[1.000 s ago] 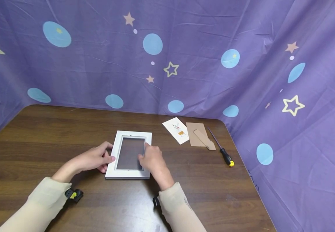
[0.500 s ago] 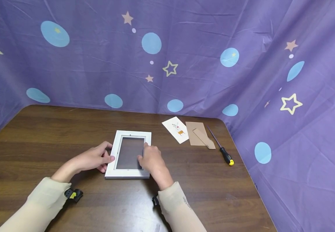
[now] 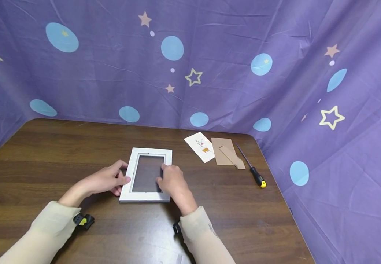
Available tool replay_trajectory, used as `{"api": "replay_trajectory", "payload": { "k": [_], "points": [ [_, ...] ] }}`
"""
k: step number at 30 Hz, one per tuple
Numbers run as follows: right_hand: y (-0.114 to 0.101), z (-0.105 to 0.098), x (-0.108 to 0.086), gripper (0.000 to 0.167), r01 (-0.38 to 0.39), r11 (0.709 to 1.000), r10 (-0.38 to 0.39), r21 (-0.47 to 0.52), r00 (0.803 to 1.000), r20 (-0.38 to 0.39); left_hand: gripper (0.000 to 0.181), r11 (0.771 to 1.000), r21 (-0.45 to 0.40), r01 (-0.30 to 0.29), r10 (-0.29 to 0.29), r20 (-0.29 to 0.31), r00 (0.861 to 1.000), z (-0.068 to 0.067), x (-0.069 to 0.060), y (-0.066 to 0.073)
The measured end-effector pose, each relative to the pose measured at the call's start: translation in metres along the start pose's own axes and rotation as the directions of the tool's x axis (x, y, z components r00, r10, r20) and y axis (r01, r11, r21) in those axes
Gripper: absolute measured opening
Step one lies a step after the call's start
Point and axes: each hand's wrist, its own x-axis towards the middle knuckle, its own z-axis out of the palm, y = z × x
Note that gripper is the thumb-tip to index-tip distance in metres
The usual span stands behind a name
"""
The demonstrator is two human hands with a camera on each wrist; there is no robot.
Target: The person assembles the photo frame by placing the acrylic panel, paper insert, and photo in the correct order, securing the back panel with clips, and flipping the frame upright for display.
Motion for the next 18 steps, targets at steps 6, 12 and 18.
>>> {"api": "replay_trajectory", "payload": {
  "k": [6, 12, 18],
  "points": [
    [-0.001, -0.002, -0.001, 0.054, 0.004, 1.0, -0.004, 0.002, 1.0, 0.002, 0.059, 1.0, 0.006, -0.001, 0.001, -0.003, 1.0, -0.001, 0.0, 0.0],
    [0.0, -0.002, 0.0, 0.054, 0.007, 1.0, -0.007, 0.017, 1.0, 0.0, 0.06, 1.0, 0.014, -0.003, 0.003, -0.001, 1.0, -0.002, 0.001, -0.001],
    [0.009, -0.013, 0.001, 0.059, 0.031, 0.994, -0.037, 0.104, 0.998, 0.055, 0.06, 1.0, 0.017, 0.002, -0.002, 0.019, 1.0, -0.002, 0.002, -0.001]
  ]
}}
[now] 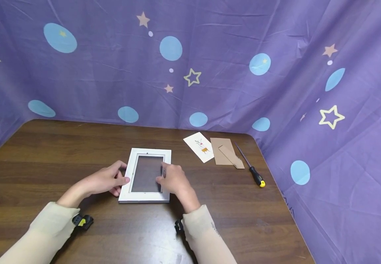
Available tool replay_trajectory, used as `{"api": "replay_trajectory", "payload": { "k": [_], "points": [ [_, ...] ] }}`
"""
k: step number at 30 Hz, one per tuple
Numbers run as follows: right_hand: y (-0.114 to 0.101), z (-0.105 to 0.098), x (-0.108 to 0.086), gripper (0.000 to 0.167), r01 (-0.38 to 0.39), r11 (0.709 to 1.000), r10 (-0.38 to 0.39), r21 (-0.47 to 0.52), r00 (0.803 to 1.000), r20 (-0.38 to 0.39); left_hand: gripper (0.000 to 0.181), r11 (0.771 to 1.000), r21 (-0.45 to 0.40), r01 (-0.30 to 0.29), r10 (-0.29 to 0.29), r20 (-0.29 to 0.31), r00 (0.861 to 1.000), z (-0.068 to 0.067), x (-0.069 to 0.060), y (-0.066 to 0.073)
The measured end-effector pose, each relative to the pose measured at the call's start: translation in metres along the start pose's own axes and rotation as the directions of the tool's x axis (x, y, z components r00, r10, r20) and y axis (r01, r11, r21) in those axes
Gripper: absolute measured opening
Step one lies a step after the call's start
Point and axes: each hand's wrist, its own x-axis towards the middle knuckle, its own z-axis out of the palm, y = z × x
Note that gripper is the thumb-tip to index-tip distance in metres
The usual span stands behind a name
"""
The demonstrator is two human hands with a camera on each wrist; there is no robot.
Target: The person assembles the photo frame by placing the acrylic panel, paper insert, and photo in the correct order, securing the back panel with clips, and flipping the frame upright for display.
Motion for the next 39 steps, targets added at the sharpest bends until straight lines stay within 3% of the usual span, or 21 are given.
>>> {"api": "replay_trajectory", "payload": {
  "k": [3, 8, 12, 15, 20, 26, 36, 39],
  "points": [
    [0.008, -0.014, -0.001, 0.06, 0.012, 0.997, -0.012, 0.077, 1.0, -0.006, 0.06, 1.0, -0.003, -0.001, 0.001, 0.001, 1.0, 0.0, 0.001, 0.0],
    [0.026, -0.044, -0.001, 0.055, 0.018, 0.992, -0.006, 0.123, 0.995, -0.103, 0.06, 1.0, -0.012, 0.001, -0.001, -0.001, 1.0, 0.002, 0.002, 0.002],
    [0.047, -0.067, 0.009, 0.057, 0.038, 0.999, -0.03, 0.038, 0.981, -0.191, 0.06, 1.0, -0.012, 0.009, -0.009, -0.005, 1.0, 0.003, 0.002, 0.004],
    [0.066, -0.081, 0.021, 0.067, 0.01, 0.998, -0.023, -0.06, 0.973, -0.228, 0.059, 1.0, -0.013, 0.01, -0.01, -0.006, 1.0, 0.003, 0.002, 0.004],
    [0.096, -0.091, 0.042, 0.09, -0.073, 0.981, 0.046, -0.182, 0.988, -0.149, 0.06, 1.0, -0.017, 0.02, -0.02, -0.008, 1.0, 0.004, 0.004, 0.001],
    [0.119, -0.082, 0.059, 0.103, -0.144, 0.935, 0.136, -0.323, 0.99, -0.048, 0.06, 1.0, -0.017, 0.009, -0.01, -0.013, 1.0, 0.004, 0.0, -0.001],
    [0.13, -0.066, 0.08, 0.105, -0.154, 0.905, 0.169, -0.396, 0.986, 0.003, 0.058, 1.0, -0.011, 0.006, -0.006, -0.021, 1.0, 0.002, -0.001, -0.001],
    [0.129, -0.064, 0.083, 0.101, -0.144, 0.915, 0.171, -0.377, 0.984, 0.039, 0.058, 1.0, -0.004, 0.003, -0.003, -0.021, 1.0, 0.001, -0.001, 0.0]
  ]
}}
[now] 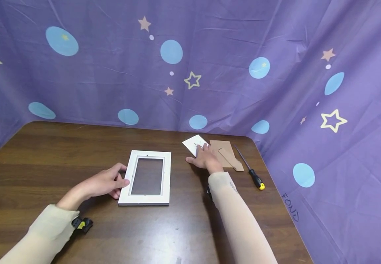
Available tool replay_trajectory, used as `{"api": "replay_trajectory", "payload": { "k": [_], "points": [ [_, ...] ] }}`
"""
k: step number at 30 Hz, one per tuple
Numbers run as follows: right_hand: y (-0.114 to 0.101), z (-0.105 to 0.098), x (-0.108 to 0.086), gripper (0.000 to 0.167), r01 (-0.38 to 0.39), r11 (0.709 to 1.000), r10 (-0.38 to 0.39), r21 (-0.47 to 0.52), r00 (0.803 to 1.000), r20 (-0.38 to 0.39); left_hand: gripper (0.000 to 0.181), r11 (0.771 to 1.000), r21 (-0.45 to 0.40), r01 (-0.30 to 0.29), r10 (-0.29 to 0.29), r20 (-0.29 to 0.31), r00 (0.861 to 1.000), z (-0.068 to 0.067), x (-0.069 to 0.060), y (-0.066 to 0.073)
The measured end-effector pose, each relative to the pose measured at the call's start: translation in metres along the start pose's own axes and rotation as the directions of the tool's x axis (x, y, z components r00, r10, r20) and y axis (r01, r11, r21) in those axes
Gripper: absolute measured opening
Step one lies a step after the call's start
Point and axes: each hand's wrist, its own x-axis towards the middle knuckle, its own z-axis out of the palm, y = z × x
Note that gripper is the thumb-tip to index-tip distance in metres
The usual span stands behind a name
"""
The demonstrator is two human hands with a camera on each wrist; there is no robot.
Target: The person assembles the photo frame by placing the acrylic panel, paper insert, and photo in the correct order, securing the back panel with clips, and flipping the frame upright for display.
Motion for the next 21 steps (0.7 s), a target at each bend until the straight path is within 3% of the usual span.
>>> {"api": "replay_trajectory", "payload": {
  "k": [6, 21],
  "points": [
    [-0.01, -0.002, -0.012, 0.083, 0.005, 0.998, -0.005, 0.07, 1.0, 0.003, 0.059, 1.0, -0.004, -0.007, 0.007, 0.001, 1.0, -0.002, -0.002, 0.001],
    [-0.023, -0.001, -0.016, 0.074, -0.006, 1.0, 0.006, 0.001, 0.998, -0.06, 0.058, 1.0, -0.009, -0.016, 0.016, -0.001, 1.0, 0.0, -0.001, 0.0]
  ]
}}
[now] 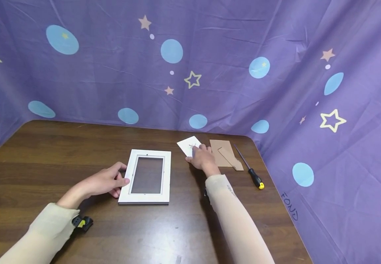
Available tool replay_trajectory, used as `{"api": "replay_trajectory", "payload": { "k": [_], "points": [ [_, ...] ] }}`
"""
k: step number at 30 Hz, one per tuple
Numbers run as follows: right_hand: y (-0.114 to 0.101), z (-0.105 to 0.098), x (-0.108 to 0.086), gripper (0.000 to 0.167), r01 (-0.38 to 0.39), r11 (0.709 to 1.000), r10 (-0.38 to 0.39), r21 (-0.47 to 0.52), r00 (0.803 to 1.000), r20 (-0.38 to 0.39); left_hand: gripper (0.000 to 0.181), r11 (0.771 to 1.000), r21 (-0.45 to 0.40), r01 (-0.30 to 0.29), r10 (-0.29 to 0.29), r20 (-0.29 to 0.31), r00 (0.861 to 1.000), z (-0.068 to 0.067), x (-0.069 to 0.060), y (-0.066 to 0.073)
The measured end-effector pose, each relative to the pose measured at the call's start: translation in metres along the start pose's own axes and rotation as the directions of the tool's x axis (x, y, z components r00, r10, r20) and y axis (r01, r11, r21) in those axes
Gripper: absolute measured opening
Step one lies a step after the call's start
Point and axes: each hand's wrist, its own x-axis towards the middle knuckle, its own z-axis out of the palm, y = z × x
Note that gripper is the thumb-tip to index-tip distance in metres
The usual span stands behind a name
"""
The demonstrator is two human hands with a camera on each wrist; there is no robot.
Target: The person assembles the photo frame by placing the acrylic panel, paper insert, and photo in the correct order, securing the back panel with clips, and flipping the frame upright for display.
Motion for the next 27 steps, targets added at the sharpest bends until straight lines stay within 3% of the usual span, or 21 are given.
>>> {"api": "replay_trajectory", "payload": {
  "k": [14, 17, 22, 27],
  "points": [
    [-0.013, 0.007, 0.001, 0.061, -0.012, 0.997, 0.006, -0.08, 0.996, -0.085, 0.059, 1.0, -0.007, -0.004, 0.004, -0.006, 1.0, -0.002, -0.001, -0.004],
    [-0.015, 0.008, 0.001, 0.053, 0.006, 0.993, -0.019, -0.12, 0.994, -0.11, 0.058, 1.0, -0.003, -0.01, 0.01, -0.008, 1.0, -0.002, -0.001, -0.004],
    [-0.021, 0.006, 0.0, 0.024, 0.064, 0.977, -0.102, -0.203, 0.979, -0.179, 0.058, 1.0, 0.0, -0.008, 0.008, -0.01, 1.0, -0.001, 0.0, -0.003],
    [-0.022, 0.004, 0.001, 0.02, 0.078, 0.96, -0.148, -0.27, 0.957, -0.249, 0.059, 1.0, 0.001, -0.008, 0.008, -0.009, 1.0, 0.001, 0.002, -0.001]
  ]
}}
